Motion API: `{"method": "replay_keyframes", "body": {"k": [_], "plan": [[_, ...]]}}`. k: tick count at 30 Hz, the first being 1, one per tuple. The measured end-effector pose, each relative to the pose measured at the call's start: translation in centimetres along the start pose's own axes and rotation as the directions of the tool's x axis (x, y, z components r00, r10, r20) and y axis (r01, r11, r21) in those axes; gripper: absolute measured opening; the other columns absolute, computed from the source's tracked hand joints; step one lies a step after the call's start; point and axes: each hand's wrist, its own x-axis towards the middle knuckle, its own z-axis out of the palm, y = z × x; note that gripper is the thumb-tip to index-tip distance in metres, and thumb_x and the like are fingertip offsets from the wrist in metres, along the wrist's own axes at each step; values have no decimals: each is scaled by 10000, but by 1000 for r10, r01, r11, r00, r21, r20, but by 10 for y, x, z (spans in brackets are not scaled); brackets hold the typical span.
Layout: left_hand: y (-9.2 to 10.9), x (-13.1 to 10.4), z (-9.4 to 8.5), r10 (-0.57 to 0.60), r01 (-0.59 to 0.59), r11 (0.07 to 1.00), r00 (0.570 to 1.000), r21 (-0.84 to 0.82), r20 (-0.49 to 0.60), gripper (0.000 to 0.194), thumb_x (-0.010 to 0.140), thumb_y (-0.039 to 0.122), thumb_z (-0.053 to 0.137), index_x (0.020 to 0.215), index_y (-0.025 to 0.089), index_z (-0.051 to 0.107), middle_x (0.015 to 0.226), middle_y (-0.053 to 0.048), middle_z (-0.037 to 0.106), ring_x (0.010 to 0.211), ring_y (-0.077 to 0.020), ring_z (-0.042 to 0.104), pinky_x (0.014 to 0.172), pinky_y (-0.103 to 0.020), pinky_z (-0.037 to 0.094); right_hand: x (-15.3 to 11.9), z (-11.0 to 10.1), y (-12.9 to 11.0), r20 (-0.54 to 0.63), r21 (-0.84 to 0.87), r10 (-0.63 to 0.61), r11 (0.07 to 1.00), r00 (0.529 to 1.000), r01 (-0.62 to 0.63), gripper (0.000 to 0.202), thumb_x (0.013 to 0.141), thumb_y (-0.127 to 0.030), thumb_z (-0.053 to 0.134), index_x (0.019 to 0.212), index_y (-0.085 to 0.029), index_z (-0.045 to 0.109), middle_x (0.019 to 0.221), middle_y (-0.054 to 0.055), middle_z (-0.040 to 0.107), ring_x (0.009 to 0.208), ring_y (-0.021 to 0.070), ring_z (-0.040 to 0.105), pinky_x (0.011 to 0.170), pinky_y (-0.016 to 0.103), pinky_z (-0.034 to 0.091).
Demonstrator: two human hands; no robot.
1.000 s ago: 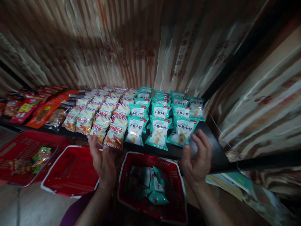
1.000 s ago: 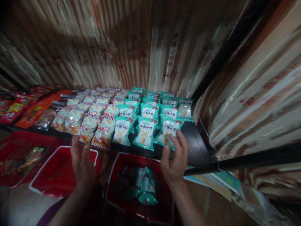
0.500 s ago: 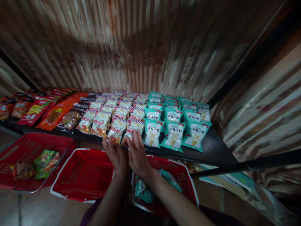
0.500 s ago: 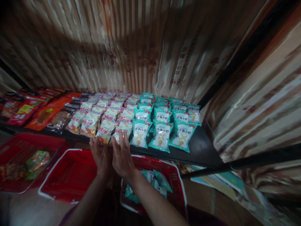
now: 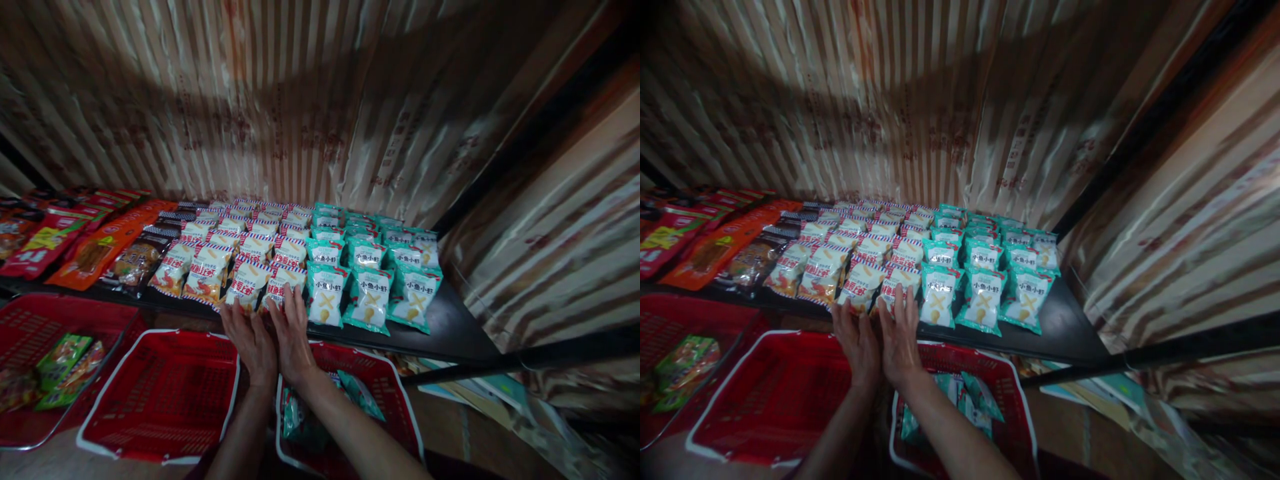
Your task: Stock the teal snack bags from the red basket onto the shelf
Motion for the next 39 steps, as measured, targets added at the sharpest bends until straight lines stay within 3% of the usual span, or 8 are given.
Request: {"method": "replay_keyframes", "body": {"k": [7,15,21,28,34,39], "plan": [[5,4,-2,-22,22,1000,1000,-15,-4,463,929,355,385,1295,91,489,1503,-246,291,1423,-290,235,1137,-503,217,-1,14,-1,-20,-25,50,998,999,-50,541,943,-177,451,1444,-302,291,1596,15,-116,1463,271,-45,1138,521,273],[12,11,-3,-79,78,996,997,-40,-16,440,910,329,400,1265,91,506,1471,-250,346,1396,-297,294,1131,-489,237,5,23,-3,-75,-106,69,991,995,-77,539,907,-97,483,1402,-260,344,1598,67,-91,1456,318,-59,1087,580,332],[11,13,-1,-8,8,1000,1000,-29,7,374,921,295,385,1197,127,573,1477,-214,350,1403,-285,277,1129,-498,241,6,26,-3,-143,-70,15,997,990,-26,736,888,-132,545,1476,-308,139,1595,71,-115,1463,281,-33,1108,519,342],[11,16,4,18,-18,999,1000,-33,-7,380,936,314,375,1220,148,565,1467,-187,368,1379,-281,321,1119,-482,277,12,28,7,-135,-123,-12,992,991,-5,834,876,-80,532,1498,-314,28,1591,87,-126,1462,284,-38,1088,526,366],[7,22,10,164,-163,985,986,59,-15,407,939,310,384,1296,163,511,1455,-176,392,1387,-288,293,1123,-524,246,20,29,15,-92,-223,29,973,995,-49,711,869,-48,514,1480,-274,229,1595,112,-35,1461,299,-23,1075,534,347],[7,23,12,221,-223,969,975,103,35,425,950,296,362,1316,116,484,1425,-204,413,1401,-285,251,1129,-534,229,23,31,18,-66,-226,30,973,997,-44,671,897,-81,477,1490,-247,210,1593,120,-14,1461,283,-43,1079,524,330]]}}
